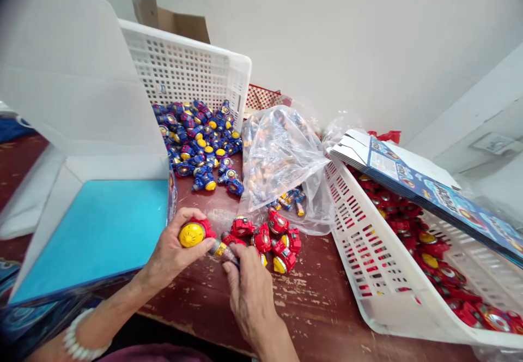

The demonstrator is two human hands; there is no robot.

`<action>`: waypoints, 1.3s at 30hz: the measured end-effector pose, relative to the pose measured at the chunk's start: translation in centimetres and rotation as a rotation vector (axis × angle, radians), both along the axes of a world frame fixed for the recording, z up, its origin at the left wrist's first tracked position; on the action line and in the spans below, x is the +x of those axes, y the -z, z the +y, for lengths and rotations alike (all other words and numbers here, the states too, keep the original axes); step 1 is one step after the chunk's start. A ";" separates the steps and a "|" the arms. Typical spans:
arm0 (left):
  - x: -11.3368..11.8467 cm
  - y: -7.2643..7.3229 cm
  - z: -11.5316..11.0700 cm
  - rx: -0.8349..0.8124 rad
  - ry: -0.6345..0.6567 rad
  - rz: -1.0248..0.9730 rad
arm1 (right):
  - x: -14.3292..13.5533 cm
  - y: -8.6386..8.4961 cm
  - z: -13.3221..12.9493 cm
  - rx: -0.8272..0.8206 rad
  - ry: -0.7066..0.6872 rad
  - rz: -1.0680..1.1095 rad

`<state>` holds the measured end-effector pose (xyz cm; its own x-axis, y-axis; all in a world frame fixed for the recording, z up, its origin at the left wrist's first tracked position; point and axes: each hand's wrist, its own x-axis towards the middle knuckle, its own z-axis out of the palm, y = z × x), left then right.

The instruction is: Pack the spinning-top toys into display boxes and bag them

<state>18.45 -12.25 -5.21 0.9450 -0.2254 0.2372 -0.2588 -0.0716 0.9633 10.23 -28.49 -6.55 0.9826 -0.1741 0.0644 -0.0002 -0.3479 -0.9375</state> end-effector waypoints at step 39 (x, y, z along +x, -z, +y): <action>-1.0 5.0 -5.1 0.960 0.184 -0.409 | 13.0 1.1 -16.7 -0.590 0.196 0.151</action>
